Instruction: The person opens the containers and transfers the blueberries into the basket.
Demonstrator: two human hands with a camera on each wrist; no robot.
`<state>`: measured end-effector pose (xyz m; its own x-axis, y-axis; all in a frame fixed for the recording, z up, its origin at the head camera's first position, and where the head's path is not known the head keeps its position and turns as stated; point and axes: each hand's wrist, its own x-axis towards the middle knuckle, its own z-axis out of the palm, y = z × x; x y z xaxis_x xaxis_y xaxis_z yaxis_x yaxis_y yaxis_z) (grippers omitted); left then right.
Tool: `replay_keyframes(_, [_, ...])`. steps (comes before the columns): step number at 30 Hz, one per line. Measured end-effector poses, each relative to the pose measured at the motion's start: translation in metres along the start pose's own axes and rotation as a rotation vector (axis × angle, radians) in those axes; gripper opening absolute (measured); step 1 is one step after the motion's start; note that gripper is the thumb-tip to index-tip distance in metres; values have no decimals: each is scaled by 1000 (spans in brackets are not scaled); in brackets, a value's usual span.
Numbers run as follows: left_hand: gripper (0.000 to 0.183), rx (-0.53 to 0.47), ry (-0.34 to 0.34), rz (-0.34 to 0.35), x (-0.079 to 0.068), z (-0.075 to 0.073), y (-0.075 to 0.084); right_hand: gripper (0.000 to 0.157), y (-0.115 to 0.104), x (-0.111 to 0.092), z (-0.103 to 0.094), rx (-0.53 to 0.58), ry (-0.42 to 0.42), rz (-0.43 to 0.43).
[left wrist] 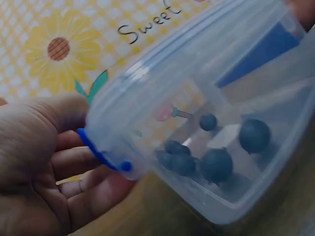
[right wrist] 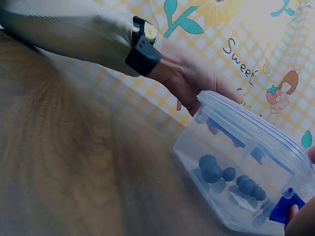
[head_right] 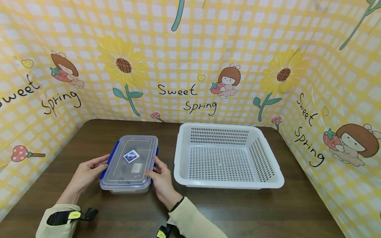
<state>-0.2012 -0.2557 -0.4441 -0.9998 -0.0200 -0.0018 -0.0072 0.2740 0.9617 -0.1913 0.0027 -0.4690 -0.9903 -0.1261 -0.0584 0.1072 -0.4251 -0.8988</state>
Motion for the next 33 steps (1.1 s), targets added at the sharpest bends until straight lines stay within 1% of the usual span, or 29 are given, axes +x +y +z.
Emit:
replay_keyframes(3, [49,-15,13,1,3,-1,-2,69,0,0,0,-2,0,-11])
replay_keyframes(11, [45,-10,8,30,6,-2,-3,69,2,-1,0,-10,3,-23])
replay_keyframes(18, [47,16,22,20,6,0,0,69,1,-3,1,-24,11,-39])
replay_keyframes(23, [49,12,-2,19,6,1,3,69,1,-3,2,-21,23,-51])
replay_keyframes(27, [49,9,-22,5,5,-2,0,69,1,-5,2,-24,19,-62])
replay_keyframes(33, [50,-72,-74,-33,6,-10,-6,69,-1,-5,1,-24,13,-46])
